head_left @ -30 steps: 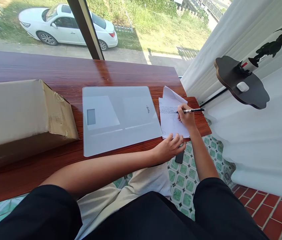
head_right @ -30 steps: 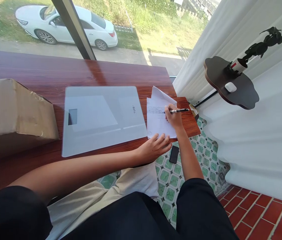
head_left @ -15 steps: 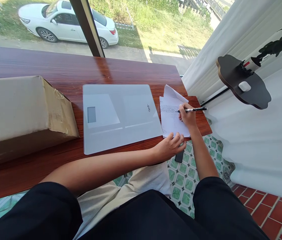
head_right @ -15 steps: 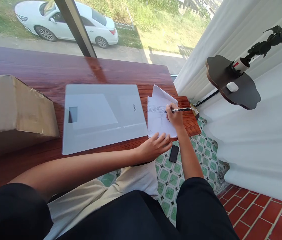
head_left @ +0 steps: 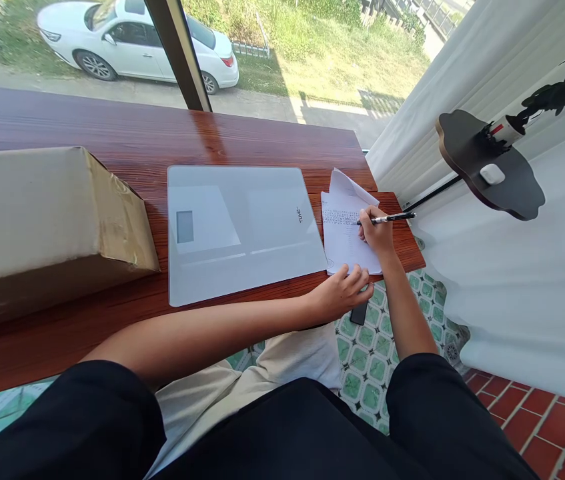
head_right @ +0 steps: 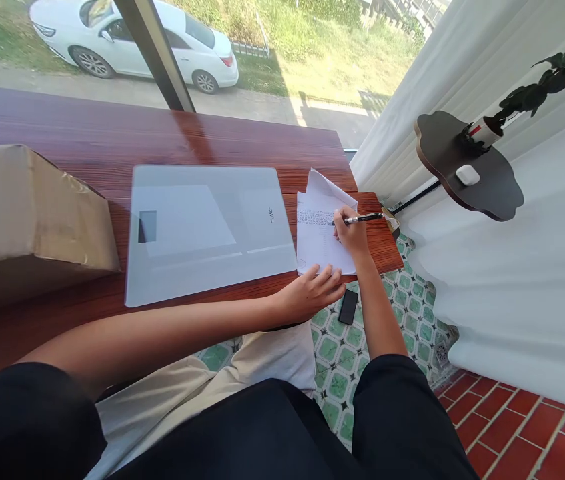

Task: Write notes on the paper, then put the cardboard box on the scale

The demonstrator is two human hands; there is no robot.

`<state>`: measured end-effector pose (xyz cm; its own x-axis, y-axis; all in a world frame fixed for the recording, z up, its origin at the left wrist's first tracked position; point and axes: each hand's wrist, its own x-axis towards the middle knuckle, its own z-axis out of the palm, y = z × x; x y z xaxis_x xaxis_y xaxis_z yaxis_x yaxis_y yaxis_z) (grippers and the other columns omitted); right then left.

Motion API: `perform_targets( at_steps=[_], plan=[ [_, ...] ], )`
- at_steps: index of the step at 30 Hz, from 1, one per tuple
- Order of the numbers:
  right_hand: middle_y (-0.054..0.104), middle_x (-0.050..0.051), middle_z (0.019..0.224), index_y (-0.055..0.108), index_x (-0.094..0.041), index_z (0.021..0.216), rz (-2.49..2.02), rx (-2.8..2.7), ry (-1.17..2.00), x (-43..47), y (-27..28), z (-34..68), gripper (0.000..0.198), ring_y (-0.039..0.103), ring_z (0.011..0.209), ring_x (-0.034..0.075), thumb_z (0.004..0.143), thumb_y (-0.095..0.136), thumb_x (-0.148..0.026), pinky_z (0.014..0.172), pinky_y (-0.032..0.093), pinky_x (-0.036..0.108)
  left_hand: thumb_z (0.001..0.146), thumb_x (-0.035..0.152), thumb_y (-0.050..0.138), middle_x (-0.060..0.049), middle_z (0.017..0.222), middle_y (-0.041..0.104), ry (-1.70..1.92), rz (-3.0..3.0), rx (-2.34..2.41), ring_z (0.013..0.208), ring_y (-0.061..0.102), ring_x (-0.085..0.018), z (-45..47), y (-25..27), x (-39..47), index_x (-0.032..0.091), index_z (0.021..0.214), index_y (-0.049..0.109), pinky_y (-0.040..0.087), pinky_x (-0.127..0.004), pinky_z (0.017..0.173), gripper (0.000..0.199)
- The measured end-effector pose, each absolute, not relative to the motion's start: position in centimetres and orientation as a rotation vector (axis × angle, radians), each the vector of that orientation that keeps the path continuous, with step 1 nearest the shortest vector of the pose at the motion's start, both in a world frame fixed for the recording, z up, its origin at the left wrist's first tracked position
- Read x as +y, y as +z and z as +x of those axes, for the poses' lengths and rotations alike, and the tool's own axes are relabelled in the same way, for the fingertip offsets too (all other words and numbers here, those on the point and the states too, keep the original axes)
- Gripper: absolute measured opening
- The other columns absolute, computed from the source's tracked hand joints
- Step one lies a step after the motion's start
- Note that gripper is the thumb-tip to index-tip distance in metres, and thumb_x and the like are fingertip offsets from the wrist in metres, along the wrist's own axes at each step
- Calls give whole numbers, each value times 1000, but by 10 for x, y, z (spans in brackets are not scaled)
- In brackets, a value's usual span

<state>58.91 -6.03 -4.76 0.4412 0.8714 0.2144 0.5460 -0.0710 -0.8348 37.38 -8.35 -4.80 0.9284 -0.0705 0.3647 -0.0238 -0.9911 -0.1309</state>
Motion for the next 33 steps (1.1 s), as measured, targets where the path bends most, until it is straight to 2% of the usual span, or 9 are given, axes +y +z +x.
perform_targets(
  at_steps=[10, 17, 24, 33],
  plan=[
    [51, -3, 48, 48, -20, 70, -1764, -1161, 435, -61, -45, 587, 38, 47, 36, 10, 94, 53, -48, 37, 39, 21, 97, 20, 42, -17, 138, 59, -547, -2926, 69, 121, 56, -27, 374, -47, -83, 18, 134, 55, 43, -40, 92, 40],
    [50, -3, 46, 47, -20, 67, -1762, -1154, 430, -61, -43, 584, 34, 45, 35, 9, 94, 52, -40, 36, 37, 21, 97, 18, 39, -16, 138, 59, -536, -2916, 75, 121, 56, -28, 374, -48, -83, 17, 135, 54, 43, -41, 92, 41],
    [51, -3, 48, 47, -20, 68, -1758, -1179, 431, -62, -41, 583, 37, 46, 36, 10, 94, 53, -46, 38, 39, 22, 97, 20, 41, -17, 139, 58, -504, -2924, 80, 122, 56, -28, 373, -46, -83, 18, 136, 54, 42, -41, 93, 42],
    [50, -3, 46, 46, -21, 68, -1775, -1123, 449, -61, -40, 582, 32, 45, 35, 10, 92, 50, -42, 34, 37, 21, 97, 20, 41, -16, 139, 58, -499, -2922, 76, 122, 55, -27, 373, -45, -83, 18, 137, 54, 41, -41, 93, 42]
  ],
)
